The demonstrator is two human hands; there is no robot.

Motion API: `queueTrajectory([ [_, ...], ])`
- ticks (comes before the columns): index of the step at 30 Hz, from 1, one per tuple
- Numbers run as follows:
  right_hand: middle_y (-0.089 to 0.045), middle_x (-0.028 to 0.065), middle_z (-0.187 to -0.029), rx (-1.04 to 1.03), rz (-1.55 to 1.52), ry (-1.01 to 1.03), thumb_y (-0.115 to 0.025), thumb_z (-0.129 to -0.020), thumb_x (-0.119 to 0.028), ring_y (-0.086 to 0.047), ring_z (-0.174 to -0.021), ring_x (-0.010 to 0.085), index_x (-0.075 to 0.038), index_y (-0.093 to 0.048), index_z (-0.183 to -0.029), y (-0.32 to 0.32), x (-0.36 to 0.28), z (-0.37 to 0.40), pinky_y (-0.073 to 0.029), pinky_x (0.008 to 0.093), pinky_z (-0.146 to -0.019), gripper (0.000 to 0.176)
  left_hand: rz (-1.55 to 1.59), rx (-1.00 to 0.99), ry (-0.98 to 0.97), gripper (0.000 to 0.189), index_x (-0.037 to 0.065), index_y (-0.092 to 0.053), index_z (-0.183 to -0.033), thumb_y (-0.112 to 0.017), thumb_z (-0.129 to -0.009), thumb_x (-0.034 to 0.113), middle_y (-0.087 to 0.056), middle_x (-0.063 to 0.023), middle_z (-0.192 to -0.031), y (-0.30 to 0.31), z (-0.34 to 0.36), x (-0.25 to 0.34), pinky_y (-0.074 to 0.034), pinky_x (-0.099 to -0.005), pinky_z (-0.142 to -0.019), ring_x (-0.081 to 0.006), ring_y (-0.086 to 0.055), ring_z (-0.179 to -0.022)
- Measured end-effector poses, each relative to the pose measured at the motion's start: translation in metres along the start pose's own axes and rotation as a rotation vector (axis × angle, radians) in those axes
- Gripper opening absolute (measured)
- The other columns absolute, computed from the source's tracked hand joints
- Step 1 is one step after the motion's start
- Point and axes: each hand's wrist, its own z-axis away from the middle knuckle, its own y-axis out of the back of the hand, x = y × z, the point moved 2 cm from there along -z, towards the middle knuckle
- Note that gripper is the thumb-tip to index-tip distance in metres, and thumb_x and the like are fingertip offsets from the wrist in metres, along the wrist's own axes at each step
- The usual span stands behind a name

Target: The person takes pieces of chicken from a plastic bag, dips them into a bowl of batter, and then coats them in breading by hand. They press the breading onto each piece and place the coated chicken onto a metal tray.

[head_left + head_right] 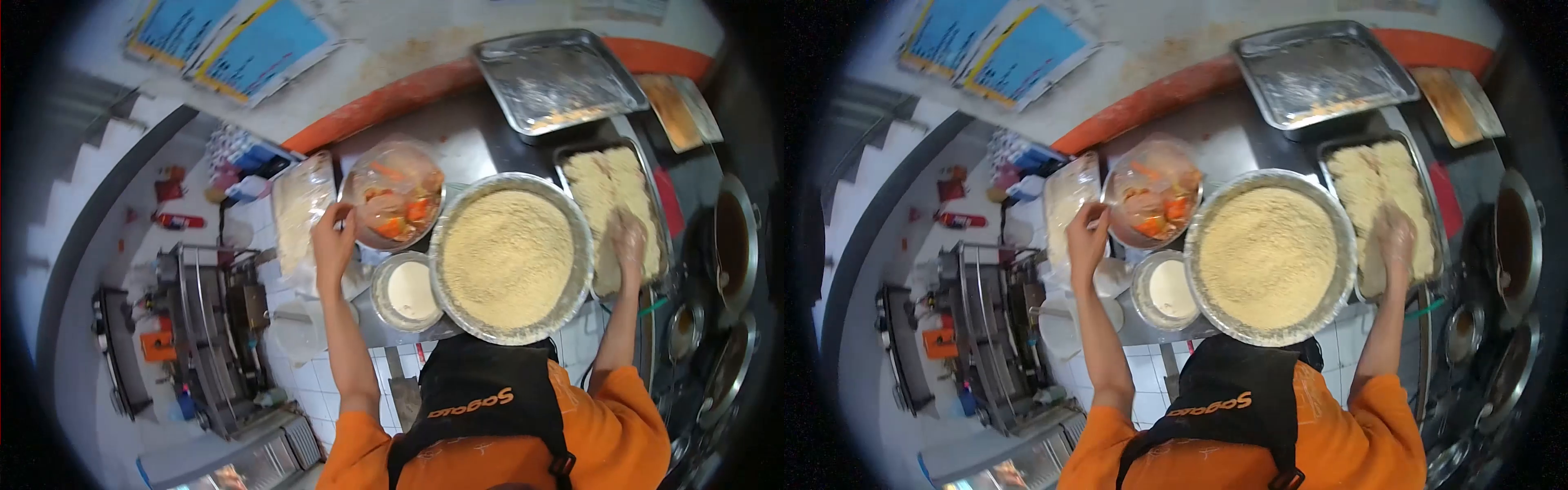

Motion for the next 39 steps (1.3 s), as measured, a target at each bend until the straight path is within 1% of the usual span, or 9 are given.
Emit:
queueTrajectory([
  [5,-0.070,0.0206,-0.116,0.028,-0.261,-0.134,-0.061,-0.094,-0.012,-0.067,-0.110,0.0322,0.000,-0.070,-0.116,0.038,-0.029,0.010,-0.050,0.0387,-0.098,0.026,-0.200,-0.289,-0.194,0.017,0.000,-0.071,-0.095,-0.058,-0.084,0.000,-0.073,-0.0189,-0.090,-0.048,-0.079,-0.048,-0.055,-0.0365,-0.077,-0.0311,-0.072,-0.083],
  [7,-0.071,0.0196,-0.115,0.035,-0.232,-0.131,-0.061,-0.095,-0.010,-0.067,-0.110,0.0302,0.000,-0.070,-0.115,0.057,-0.043,0.015,-0.050,0.0377,-0.098,0.025,-0.700,-0.574,-0.271,0.016,0.003,-0.074,-0.085,-0.060,-0.079,0.007,-0.071,-0.0216,-0.089,-0.076,-0.101,-0.074,-0.056,-0.0442,-0.078,-0.0409,-0.069,-0.083],
  [12,-0.072,0.0194,-0.108,0.095,-0.114,-0.151,-0.063,-0.095,-0.016,-0.069,-0.104,0.0323,-0.001,-0.072,-0.109,0.104,-0.054,0.036,-0.051,0.0388,-0.094,0.023,-0.911,-0.777,-0.367,0.015,0.015,-0.079,-0.083,-0.069,-0.077,0.025,-0.073,-0.0163,-0.085,-0.103,-0.107,-0.077,-0.054,-0.0460,-0.074,-0.0354,-0.070,-0.079],
  [13,-0.072,0.0194,-0.108,0.115,-0.080,-0.186,-0.063,-0.095,-0.016,-0.069,-0.104,0.0323,-0.001,-0.072,-0.109,0.107,-0.051,0.040,-0.051,0.0388,-0.094,0.023,-0.834,-0.852,-0.227,0.024,0.014,-0.078,-0.092,-0.066,-0.081,0.032,-0.073,-0.0170,-0.100,-0.103,-0.113,-0.083,-0.055,-0.0471,-0.083,-0.0365,-0.070,-0.093],
  [22,-0.071,0.0195,-0.108,0.157,-0.128,-0.403,-0.063,-0.095,-0.019,-0.069,-0.101,0.0355,-0.004,-0.073,-0.109,0.111,-0.042,0.069,-0.052,0.0406,-0.089,0.022,-0.934,-0.720,-0.387,0.029,0.007,-0.075,-0.079,-0.072,-0.079,0.036,-0.071,-0.0218,-0.089,-0.094,-0.090,-0.085,-0.055,-0.0507,-0.081,-0.0397,-0.070,-0.086],
  [27,-0.072,0.0200,-0.106,0.145,-0.080,-0.246,-0.062,-0.096,-0.016,-0.071,-0.099,0.0315,-0.002,-0.072,-0.110,0.120,-0.050,0.062,-0.053,0.0376,-0.088,0.022,-0.778,-0.604,-0.400,0.018,0.008,-0.069,-0.079,-0.070,-0.077,0.026,-0.069,-0.0180,-0.079,-0.064,-0.099,-0.065,-0.053,-0.0502,-0.068,-0.0374,-0.069,-0.078],
  [33,-0.072,0.0201,-0.104,0.167,-0.190,-0.140,-0.060,-0.097,-0.013,-0.071,-0.096,0.0294,0.001,-0.071,-0.111,0.115,-0.077,0.042,-0.053,0.0365,-0.086,0.022,-0.845,-0.537,-0.309,0.027,0.017,-0.073,-0.098,-0.070,-0.081,0.037,-0.071,-0.0155,-0.084,-0.026,-0.095,-0.053,-0.055,-0.0494,-0.071,-0.0368,-0.070,-0.079],
  [36,-0.073,0.0185,-0.104,0.144,-0.276,-0.089,-0.061,-0.097,-0.012,-0.071,-0.097,0.0258,0.002,-0.070,-0.111,0.106,-0.098,0.029,-0.053,0.0355,-0.086,0.021,-0.724,-0.290,-0.353,0.033,0.016,-0.070,-0.110,-0.070,-0.081,0.033,-0.071,-0.0170,-0.085,-0.022,-0.086,-0.055,-0.054,-0.0508,-0.073,-0.0379,-0.069,-0.084],
  [39,-0.074,0.0150,-0.102,0.000,-0.297,0.081,-0.061,-0.096,-0.007,-0.071,-0.096,0.0226,0.002,-0.070,-0.111,0.097,-0.132,0.014,-0.053,0.0331,-0.087,0.020,-0.686,-0.331,-0.157,0.041,0.016,-0.067,-0.122,-0.064,-0.085,0.034,-0.072,-0.0205,-0.092,-0.015,-0.084,-0.038,-0.055,-0.0511,-0.078,-0.0406,-0.069,-0.087],
])
